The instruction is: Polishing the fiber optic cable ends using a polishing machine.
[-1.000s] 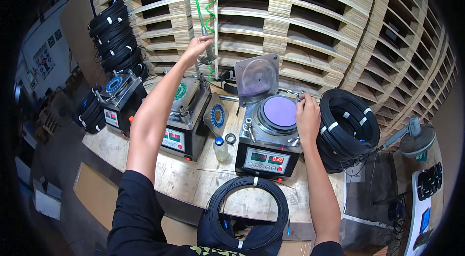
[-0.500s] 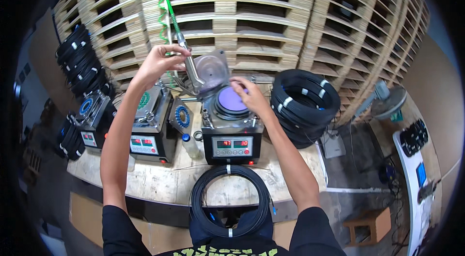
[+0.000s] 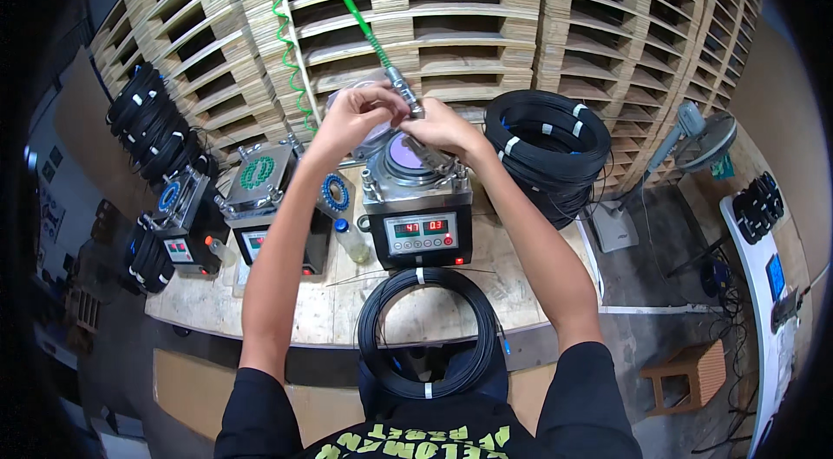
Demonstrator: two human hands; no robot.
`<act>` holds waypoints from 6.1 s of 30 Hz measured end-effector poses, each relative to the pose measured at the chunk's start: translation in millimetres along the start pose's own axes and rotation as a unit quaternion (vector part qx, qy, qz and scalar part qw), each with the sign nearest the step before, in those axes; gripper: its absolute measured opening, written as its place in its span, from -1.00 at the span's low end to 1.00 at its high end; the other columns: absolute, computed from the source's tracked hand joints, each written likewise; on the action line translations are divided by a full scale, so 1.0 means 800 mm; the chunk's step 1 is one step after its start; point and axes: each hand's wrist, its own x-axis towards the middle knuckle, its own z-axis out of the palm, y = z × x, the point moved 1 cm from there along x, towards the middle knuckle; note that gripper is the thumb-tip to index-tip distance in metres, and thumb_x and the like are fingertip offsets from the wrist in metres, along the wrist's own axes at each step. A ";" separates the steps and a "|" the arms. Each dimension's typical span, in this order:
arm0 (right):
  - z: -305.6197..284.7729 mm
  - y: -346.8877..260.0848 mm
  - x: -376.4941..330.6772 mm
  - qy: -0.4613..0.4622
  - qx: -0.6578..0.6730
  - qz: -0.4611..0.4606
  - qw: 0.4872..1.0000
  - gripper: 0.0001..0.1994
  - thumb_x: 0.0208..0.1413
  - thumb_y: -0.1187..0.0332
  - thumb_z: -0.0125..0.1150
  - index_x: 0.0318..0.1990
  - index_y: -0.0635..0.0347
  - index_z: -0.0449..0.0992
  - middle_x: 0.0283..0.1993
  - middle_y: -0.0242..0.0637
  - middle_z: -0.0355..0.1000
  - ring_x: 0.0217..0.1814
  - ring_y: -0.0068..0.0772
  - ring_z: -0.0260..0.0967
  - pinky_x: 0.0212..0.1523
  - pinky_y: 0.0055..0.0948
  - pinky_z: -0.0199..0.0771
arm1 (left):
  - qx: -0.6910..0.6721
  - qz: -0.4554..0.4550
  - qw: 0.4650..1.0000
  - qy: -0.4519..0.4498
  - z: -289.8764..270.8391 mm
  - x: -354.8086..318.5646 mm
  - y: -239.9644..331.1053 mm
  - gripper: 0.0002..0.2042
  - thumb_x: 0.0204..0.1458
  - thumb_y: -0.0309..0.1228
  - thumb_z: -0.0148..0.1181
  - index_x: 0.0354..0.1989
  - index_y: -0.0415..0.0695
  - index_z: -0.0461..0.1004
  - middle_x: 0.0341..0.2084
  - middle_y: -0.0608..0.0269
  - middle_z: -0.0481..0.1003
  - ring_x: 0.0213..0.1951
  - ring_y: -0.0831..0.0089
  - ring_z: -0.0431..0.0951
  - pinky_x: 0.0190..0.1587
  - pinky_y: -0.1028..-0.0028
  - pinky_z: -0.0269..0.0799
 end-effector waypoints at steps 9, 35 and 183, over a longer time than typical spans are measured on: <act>0.013 0.041 -0.002 0.139 0.044 -0.072 0.987 -0.85 0.09 0.48 0.01 -0.22 0.25 0.48 -0.45 -0.31 0.47 -0.43 -0.55 0.46 -0.41 -0.50 0.49 | 0.082 -0.117 0.877 0.458 -0.009 -0.050 -0.189 -0.65 0.07 -0.52 0.03 0.07 -0.19 0.39 0.06 -0.05 0.32 0.12 0.08 0.35 0.21 0.23 0.20; -0.005 0.092 0.016 0.303 0.021 -0.123 0.945 -0.87 0.09 0.51 -0.02 -0.42 0.29 0.46 -0.51 -0.33 0.44 -0.47 -0.58 0.39 -0.50 -0.55 0.32 | 0.141 -0.090 0.838 0.520 0.050 -0.062 -0.166 -0.28 -0.08 -0.78 -0.13 0.38 -0.18 0.03 0.20 -0.20 0.28 0.24 -0.11 0.28 0.29 0.12 0.14; -0.066 0.029 -0.017 0.085 0.031 -0.031 0.995 -0.75 0.24 0.29 0.19 -0.04 0.21 0.40 -0.26 -0.28 0.54 -0.21 -0.47 0.55 -0.15 -0.46 0.56 | 0.180 0.009 0.983 -0.024 0.040 -0.027 -0.109 -0.68 0.24 -0.23 0.10 -0.05 -0.21 0.60 -0.05 0.00 0.57 -0.04 0.22 0.60 0.06 0.34 0.44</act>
